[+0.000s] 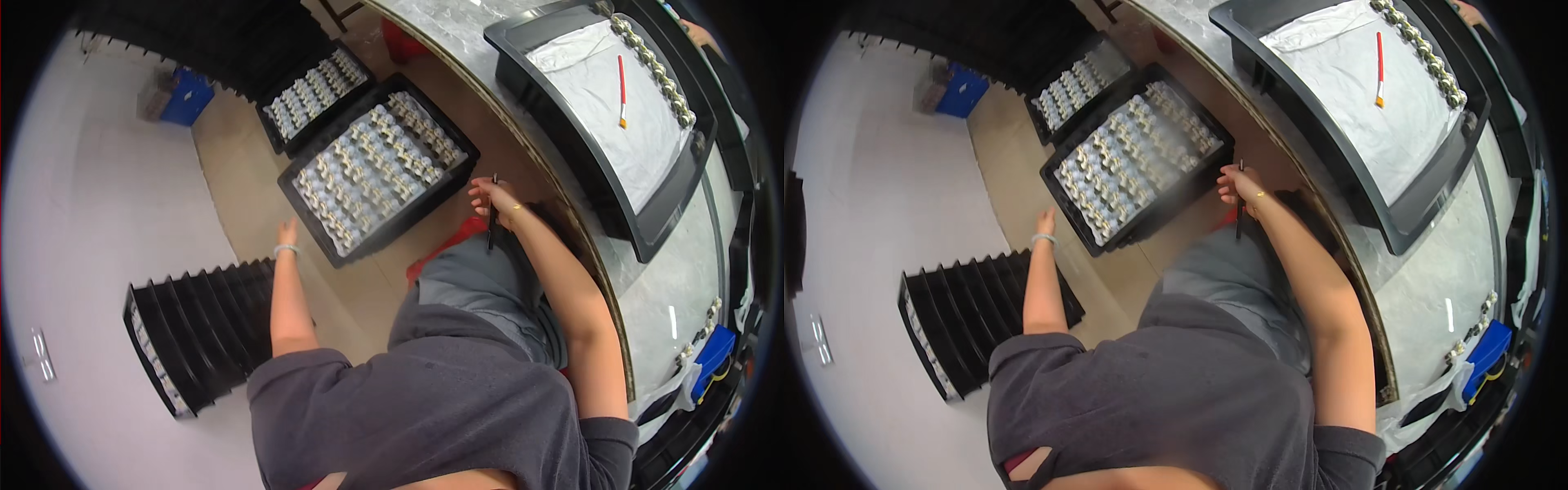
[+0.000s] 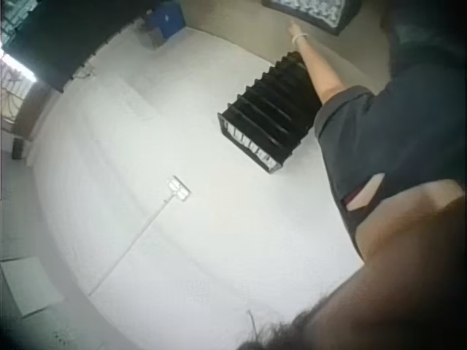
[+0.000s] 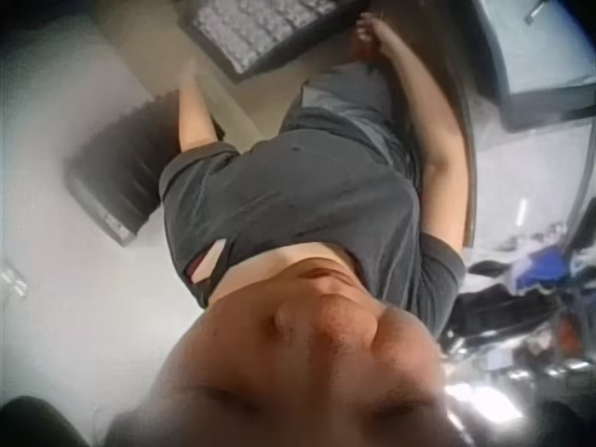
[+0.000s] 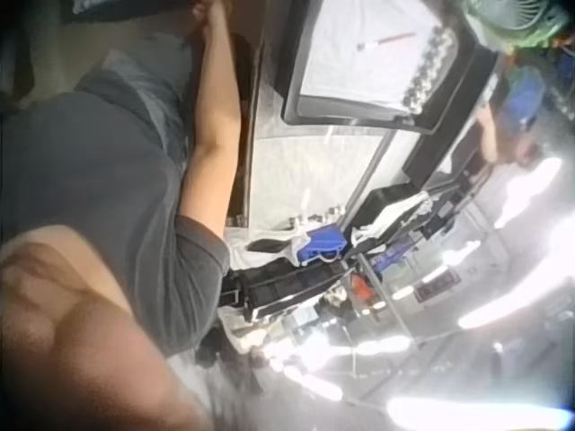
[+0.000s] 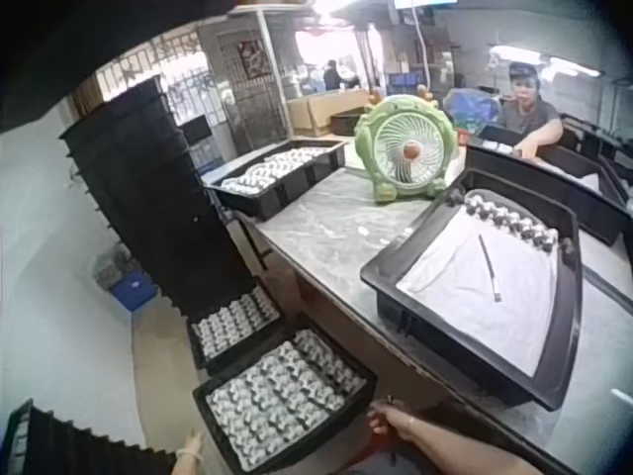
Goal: The person picks up small figurines from a tray and paints details on them using a red-handled brush. They handle the figurines one at a time, applying paint to specific areas before placing them back into the tray. The process is repetitive and focused on the finishing touches of the small items.
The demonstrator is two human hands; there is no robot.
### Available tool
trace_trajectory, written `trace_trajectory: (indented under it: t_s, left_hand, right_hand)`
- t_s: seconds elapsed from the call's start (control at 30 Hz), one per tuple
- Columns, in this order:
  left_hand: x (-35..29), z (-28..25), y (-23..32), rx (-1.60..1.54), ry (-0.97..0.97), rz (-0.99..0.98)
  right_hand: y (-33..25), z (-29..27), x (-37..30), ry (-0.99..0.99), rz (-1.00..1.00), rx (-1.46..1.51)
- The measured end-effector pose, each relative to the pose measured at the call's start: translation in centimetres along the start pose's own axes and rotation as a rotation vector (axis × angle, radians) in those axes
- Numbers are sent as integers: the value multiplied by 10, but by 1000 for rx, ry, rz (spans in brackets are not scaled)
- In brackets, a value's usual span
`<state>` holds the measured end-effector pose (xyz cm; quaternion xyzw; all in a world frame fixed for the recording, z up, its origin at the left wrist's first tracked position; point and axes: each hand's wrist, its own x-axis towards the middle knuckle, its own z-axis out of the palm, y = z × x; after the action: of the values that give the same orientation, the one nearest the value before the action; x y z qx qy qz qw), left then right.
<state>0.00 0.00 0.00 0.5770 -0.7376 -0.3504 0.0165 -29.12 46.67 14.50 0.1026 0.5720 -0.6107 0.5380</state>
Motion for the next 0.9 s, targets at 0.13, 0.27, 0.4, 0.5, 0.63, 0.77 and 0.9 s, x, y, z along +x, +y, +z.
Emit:
trace_trajectory:
  t_s: [0.13, 0.27, 0.4, 0.5, 0.63, 0.77, 0.9]
  left_hand:
    - [35, -18, 29, -231, -71, -76]
    - [64, 8, 40, -248, -172, -159]
    - [57, 12, 78, -477, -213, -187]
    - [63, 30, 88, -580, -210, -61]
    - [59, 10, 61, -426, -11, -45]
    - [40, -54, 74, -323, -106, -81]
    - [-38, -88, 61, -502, -63, 42]
  right_hand:
    - [32, 28, 78, 298, 65, 3]
    - [28, 21, 107, 216, -1, 210]
    - [37, 15, 118, 214, 28, 265]
    - [24, 21, 113, 256, -146, 195]
    - [1, 36, 103, 78, -284, -52]
    - [-24, 62, 95, -23, -329, -42]
    - [-15, 83, -14, -142, -510, -126]
